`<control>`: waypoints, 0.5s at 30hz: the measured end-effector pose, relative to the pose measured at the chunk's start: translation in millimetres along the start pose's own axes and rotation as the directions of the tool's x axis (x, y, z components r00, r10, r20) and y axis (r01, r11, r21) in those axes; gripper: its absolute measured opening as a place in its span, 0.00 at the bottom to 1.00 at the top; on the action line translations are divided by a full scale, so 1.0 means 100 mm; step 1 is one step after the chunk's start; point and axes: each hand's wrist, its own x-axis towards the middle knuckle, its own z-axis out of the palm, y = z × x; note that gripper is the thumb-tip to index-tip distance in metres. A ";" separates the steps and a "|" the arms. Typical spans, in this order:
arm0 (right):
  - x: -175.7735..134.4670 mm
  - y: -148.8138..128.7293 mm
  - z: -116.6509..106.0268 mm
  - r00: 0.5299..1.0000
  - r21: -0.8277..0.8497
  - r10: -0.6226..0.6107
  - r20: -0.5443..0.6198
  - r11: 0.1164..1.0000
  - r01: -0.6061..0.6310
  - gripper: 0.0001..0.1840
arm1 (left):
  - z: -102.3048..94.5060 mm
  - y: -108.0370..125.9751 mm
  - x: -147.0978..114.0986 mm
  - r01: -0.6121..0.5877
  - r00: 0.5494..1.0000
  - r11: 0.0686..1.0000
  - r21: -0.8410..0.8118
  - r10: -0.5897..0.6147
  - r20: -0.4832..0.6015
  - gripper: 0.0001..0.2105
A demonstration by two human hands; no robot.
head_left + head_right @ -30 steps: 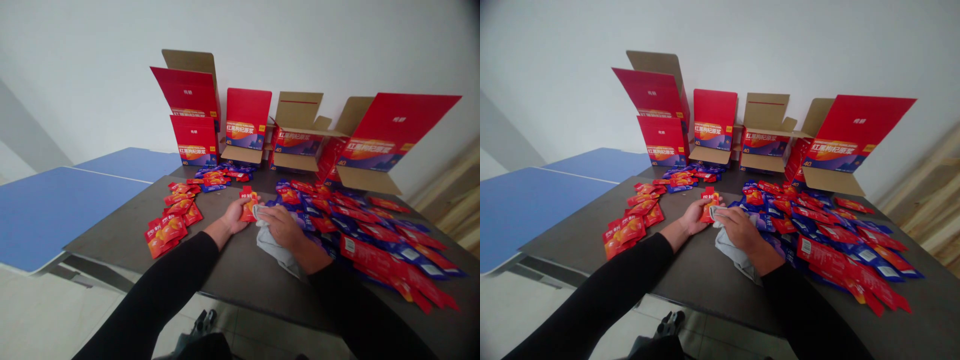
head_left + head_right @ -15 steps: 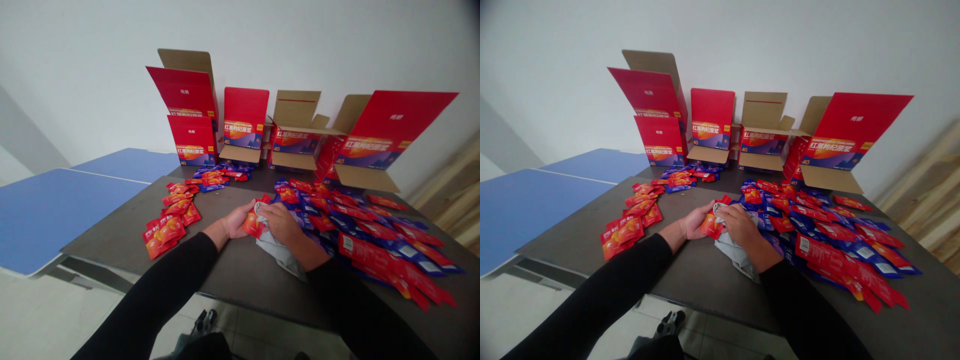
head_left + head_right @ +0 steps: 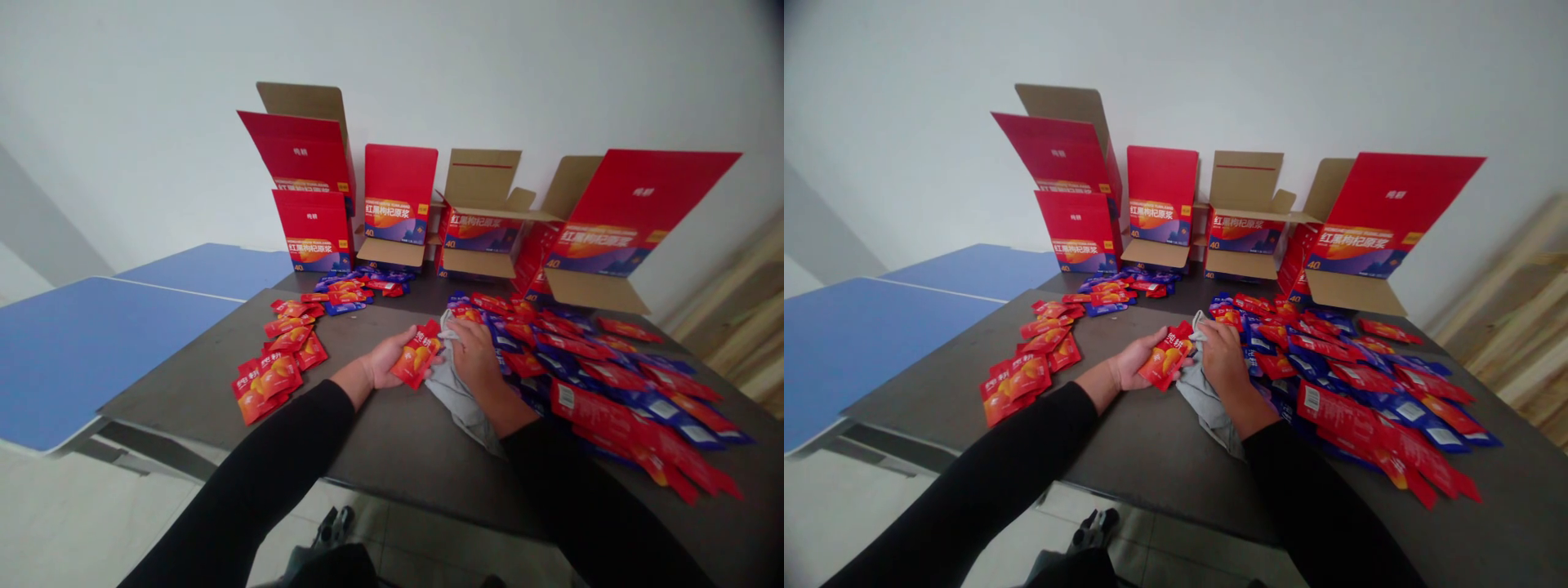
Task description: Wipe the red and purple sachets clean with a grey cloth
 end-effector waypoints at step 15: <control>-0.04 -0.53 -0.02 0.838 0.285 -0.529 0.135 0.831 0.478 0.18 | 0.02 -0.03 -0.02 0.027 1.000 0.965 -0.260 -0.027 0.004 0.30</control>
